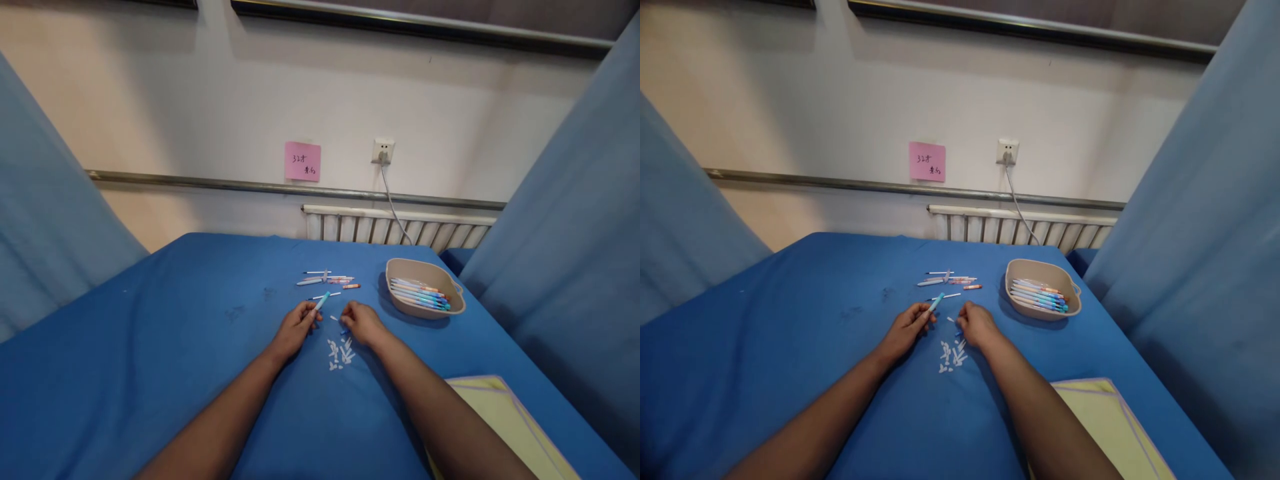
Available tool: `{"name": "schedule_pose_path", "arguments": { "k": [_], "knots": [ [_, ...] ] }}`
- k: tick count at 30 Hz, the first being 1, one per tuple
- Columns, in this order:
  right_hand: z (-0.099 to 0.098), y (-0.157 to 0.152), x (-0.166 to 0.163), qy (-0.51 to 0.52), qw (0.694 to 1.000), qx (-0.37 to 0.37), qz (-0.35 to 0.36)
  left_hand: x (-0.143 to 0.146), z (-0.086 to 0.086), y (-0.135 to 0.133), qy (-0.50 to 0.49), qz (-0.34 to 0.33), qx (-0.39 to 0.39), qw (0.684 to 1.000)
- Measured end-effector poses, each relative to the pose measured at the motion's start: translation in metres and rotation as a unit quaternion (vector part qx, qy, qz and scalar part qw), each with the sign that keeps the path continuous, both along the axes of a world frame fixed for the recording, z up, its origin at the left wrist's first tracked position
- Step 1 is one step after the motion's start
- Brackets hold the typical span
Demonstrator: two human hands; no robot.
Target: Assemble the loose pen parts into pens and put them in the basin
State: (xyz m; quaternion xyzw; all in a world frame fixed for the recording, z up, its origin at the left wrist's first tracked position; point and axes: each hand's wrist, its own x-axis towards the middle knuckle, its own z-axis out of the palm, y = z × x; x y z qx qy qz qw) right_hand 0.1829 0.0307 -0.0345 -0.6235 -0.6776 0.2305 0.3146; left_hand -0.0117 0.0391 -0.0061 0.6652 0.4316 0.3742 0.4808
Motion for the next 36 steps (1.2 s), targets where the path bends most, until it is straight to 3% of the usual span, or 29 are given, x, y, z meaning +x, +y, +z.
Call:
{"name": "schedule_pose_path", "arguments": {
  "k": [7, 13, 18, 22, 28, 30, 32, 34, 36],
  "knots": [
    [-0.013, -0.007, 0.013, 0.039, 0.998, 0.015, -0.043, 0.003, 0.000, -0.001, -0.023, -0.040, -0.047, 0.998],
    [-0.001, -0.007, 0.010, -0.012, 0.999, 0.037, -0.030, -0.001, -0.001, 0.002, -0.060, -0.092, -0.071, 0.991],
    [0.016, 0.001, -0.009, -0.123, 0.992, 0.028, 0.024, -0.005, -0.002, 0.008, -0.066, -0.074, -0.084, 0.992],
    [0.019, 0.004, -0.023, -0.137, 0.988, 0.021, 0.070, -0.008, 0.000, 0.010, -0.054, -0.063, -0.084, 0.993],
    [0.013, 0.000, -0.020, -0.127, 0.990, 0.037, 0.039, -0.009, 0.001, 0.010, -0.046, -0.062, -0.083, 0.994],
    [0.012, -0.002, -0.015, -0.061, 0.997, 0.051, 0.009, -0.009, 0.001, 0.008, -0.036, -0.065, -0.077, 0.994],
    [0.013, -0.006, -0.009, 0.082, 0.995, 0.058, -0.016, -0.007, 0.001, 0.007, -0.019, -0.076, -0.067, 0.995],
    [0.017, -0.012, -0.004, 0.233, 0.971, 0.041, -0.026, -0.006, 0.002, 0.004, 0.003, -0.091, -0.055, 0.994],
    [0.023, -0.018, -0.001, 0.312, 0.950, 0.012, -0.019, -0.004, 0.004, 0.001, 0.023, -0.107, -0.042, 0.993]
  ]
}}
